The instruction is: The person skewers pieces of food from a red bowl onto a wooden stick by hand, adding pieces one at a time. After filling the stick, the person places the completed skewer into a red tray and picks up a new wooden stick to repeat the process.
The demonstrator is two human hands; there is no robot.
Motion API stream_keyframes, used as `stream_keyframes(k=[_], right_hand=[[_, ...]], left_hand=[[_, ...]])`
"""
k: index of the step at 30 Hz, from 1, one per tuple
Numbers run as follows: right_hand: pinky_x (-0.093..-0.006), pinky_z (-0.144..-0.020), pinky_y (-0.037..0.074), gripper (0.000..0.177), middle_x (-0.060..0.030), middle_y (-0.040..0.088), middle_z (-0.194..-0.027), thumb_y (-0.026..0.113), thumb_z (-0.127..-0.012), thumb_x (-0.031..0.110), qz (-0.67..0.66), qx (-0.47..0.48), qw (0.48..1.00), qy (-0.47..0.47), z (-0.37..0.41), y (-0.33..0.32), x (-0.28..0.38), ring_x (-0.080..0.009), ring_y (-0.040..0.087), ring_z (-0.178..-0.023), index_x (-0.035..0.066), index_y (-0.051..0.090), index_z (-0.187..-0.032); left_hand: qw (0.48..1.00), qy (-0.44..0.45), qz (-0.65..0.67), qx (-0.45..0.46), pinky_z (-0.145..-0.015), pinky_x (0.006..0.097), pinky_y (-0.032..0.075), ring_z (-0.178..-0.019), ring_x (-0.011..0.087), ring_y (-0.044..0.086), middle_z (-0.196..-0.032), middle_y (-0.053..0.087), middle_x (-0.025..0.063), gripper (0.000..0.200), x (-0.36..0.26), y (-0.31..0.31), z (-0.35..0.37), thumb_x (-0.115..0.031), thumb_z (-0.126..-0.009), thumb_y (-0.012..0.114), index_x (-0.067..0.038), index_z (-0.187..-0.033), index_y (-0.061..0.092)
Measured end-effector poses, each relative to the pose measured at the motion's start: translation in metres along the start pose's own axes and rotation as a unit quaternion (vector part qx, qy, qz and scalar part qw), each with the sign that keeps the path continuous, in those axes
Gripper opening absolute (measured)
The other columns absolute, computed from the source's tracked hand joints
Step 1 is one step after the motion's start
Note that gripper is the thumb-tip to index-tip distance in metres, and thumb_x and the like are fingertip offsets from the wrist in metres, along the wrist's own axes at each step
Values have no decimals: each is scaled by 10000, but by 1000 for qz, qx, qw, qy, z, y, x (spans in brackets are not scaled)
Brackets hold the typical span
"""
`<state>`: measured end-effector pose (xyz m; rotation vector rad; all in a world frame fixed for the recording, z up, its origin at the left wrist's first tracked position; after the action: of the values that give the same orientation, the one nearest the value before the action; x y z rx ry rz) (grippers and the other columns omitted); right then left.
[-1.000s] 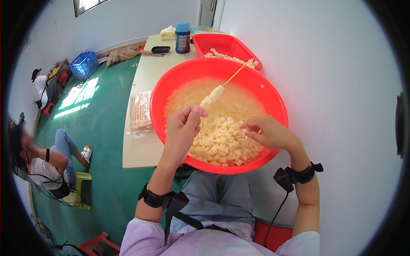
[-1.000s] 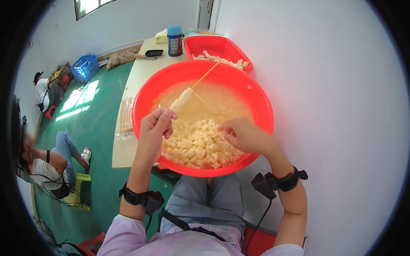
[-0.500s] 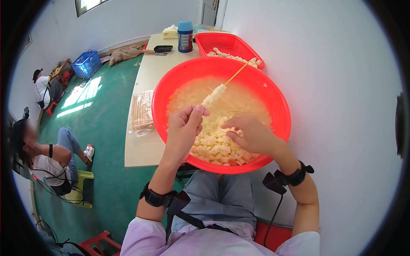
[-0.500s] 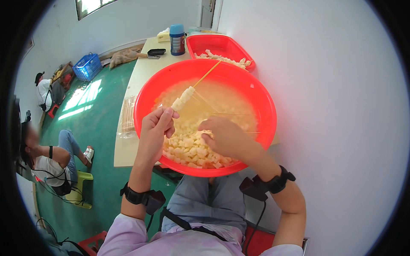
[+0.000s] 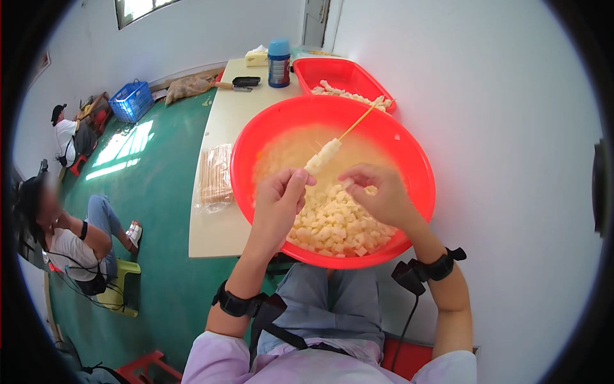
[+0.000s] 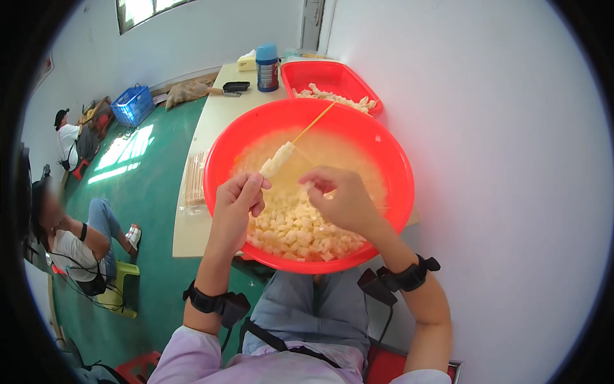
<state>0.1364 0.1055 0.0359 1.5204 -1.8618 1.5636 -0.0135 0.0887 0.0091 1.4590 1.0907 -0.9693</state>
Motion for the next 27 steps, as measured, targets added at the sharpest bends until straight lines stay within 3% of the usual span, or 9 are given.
stream_keyframes(k=[3, 7, 10, 16, 27], right_hand=[[-278, -622, 479, 169, -42, 552, -730, 529, -761, 25, -254, -74, 958, 112, 5, -24, -26, -112, 545, -664, -24, 582, -913], [-273, -625, 455, 248, -20, 514, -715, 497, -766, 40, -510, -89, 846, 125, 12, -39, -42, -105, 506, -669, -25, 535, -1003], [-266, -632, 438, 288, -26, 515, -703, 498, -769, 80, -603, -115, 779, 131, 16, -46, -54, -107, 498, -690, -8, 512, -1042], [-266, -631, 441, 272, -27, 530, -715, 526, -793, 135, -628, -140, 751, 146, 19, -52, -56, -111, 510, -699, -6, 516, -1025], [-267, -603, 454, 232, -32, 559, -734, 525, -820, 142, -625, -144, 758, 119, 20, -55, -52, -113, 527, -697, 3, 536, -1006]], left_hand=[[1000, -1, -7, 6, -460, 199, 268, -484, 54, 304, -530, 315, -50, 233, 0, 2, 1, -184, -873, 465, 10, -765, 537], [997, -9, -62, 45, -459, 199, 269, -485, 53, 326, -529, 356, -37, 230, 3, 7, 3, -168, -868, 464, 7, -743, 546], [994, -12, -76, 73, -443, 189, 244, -484, 33, 312, -530, 353, -45, 227, 8, 11, 5, -169, -868, 468, 3, -752, 559], [992, -16, -80, 95, -438, 185, 233, -488, 24, 299, -535, 350, -51, 221, 7, 17, 6, -162, -868, 467, 0, -751, 561], [990, -29, -97, 99, -463, 195, 265, -492, 49, 341, -514, 375, -28, 232, 6, 18, 7, -157, -864, 468, -1, -713, 550]])
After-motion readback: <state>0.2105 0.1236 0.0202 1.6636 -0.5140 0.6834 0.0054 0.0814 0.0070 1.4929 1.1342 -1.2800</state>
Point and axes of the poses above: each hand's wrist, its own z-axis away from the middle knuckle, its own y-axis out of the palm, x = y × z, the point moved 8 cm from there along -z, towards the middle knuckle
